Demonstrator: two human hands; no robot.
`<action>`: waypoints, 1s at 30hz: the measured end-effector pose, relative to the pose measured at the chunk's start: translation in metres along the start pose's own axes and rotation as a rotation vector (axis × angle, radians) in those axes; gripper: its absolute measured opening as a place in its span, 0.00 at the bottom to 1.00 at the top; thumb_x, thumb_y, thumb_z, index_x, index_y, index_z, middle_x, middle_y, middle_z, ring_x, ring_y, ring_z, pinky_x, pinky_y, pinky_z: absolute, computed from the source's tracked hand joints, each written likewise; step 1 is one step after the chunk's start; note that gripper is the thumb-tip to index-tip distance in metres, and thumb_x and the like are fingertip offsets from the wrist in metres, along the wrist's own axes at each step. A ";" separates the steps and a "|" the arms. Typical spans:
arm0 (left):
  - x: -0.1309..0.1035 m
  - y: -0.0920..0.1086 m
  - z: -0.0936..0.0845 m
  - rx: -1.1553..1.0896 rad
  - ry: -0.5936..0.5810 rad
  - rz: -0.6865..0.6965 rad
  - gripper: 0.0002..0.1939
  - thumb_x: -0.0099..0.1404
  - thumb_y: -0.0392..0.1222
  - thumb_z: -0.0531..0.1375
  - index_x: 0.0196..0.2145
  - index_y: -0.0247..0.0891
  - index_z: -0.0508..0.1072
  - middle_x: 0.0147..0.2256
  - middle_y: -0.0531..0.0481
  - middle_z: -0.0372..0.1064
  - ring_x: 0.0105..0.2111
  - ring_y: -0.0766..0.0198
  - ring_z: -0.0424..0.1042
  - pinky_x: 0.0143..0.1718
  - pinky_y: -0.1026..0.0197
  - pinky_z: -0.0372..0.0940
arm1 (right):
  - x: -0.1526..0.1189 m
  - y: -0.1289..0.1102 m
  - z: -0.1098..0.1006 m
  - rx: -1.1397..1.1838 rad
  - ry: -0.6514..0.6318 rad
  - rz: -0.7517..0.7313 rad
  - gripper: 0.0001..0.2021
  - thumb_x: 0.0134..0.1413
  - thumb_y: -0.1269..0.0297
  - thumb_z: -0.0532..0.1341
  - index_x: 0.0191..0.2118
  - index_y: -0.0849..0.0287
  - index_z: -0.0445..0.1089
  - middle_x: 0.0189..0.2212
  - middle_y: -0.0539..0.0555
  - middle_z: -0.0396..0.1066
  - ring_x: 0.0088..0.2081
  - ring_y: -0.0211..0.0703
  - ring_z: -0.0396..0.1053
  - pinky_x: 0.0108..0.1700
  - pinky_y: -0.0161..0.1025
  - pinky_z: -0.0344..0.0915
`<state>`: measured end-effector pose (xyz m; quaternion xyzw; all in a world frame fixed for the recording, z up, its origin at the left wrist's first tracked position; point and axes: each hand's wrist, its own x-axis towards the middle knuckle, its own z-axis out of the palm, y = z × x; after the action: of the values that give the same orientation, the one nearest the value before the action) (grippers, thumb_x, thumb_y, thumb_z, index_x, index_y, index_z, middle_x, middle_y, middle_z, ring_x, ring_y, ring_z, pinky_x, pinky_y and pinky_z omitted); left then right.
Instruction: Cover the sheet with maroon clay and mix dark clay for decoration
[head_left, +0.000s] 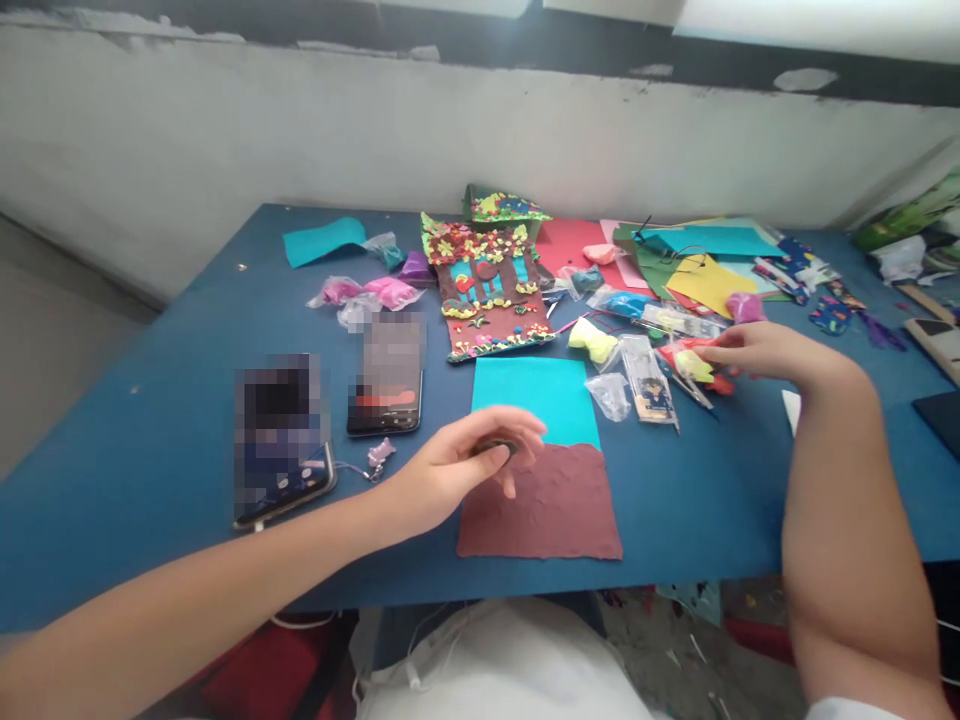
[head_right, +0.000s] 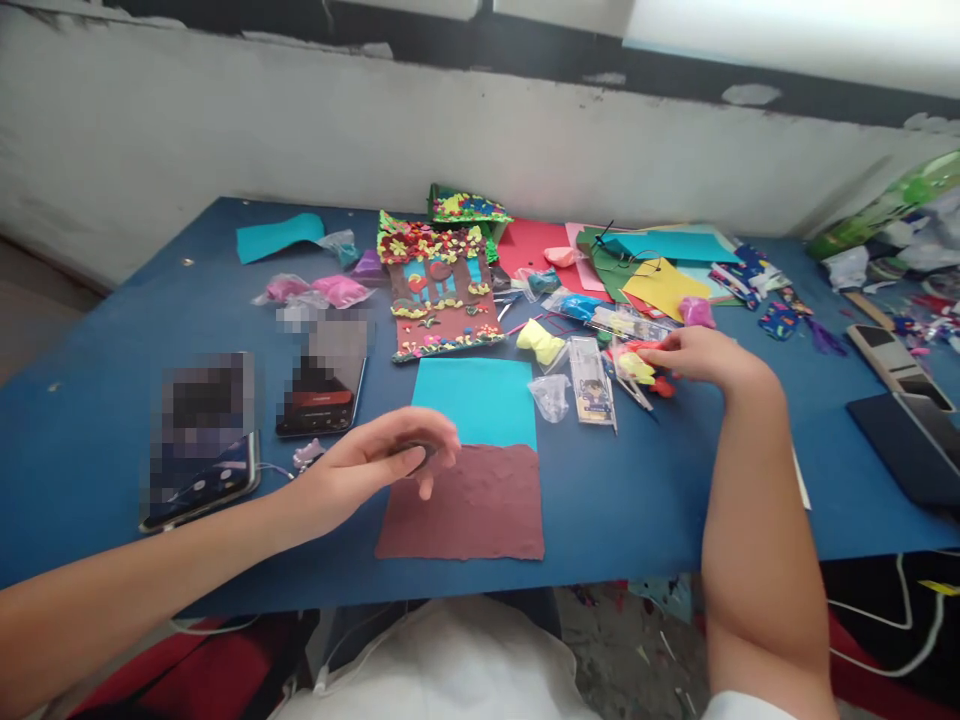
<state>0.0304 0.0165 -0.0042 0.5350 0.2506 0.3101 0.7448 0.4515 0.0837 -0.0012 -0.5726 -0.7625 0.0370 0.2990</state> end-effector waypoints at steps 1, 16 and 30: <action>0.000 0.001 -0.002 0.036 -0.022 -0.024 0.06 0.62 0.35 0.58 0.36 0.35 0.75 0.31 0.49 0.68 0.30 0.66 0.67 0.29 0.64 0.64 | 0.001 -0.004 -0.002 -0.003 -0.026 0.030 0.22 0.42 0.47 0.70 0.16 0.63 0.73 0.10 0.52 0.66 0.10 0.32 0.60 0.15 0.34 0.52; 0.000 0.006 0.000 0.243 -0.015 -0.180 0.21 0.65 0.55 0.56 0.43 0.33 0.69 0.21 0.59 0.55 0.21 0.70 0.54 0.23 0.66 0.51 | -0.011 -0.179 0.048 0.335 0.122 0.026 0.18 0.63 0.47 0.54 0.35 0.58 0.69 0.18 0.48 0.68 0.19 0.36 0.66 0.21 0.34 0.62; -0.009 -0.006 0.004 0.829 0.095 0.224 0.14 0.68 0.39 0.51 0.24 0.38 0.65 0.20 0.54 0.62 0.21 0.68 0.60 0.25 0.65 0.53 | -0.039 -0.224 0.078 -0.172 0.117 -0.808 0.15 0.64 0.63 0.59 0.25 0.57 0.61 0.18 0.47 0.63 0.22 0.37 0.59 0.26 0.37 0.53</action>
<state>0.0281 0.0056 -0.0085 0.7979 0.3286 0.2864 0.4164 0.2282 -0.0057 0.0084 -0.2513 -0.9079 -0.1800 0.2833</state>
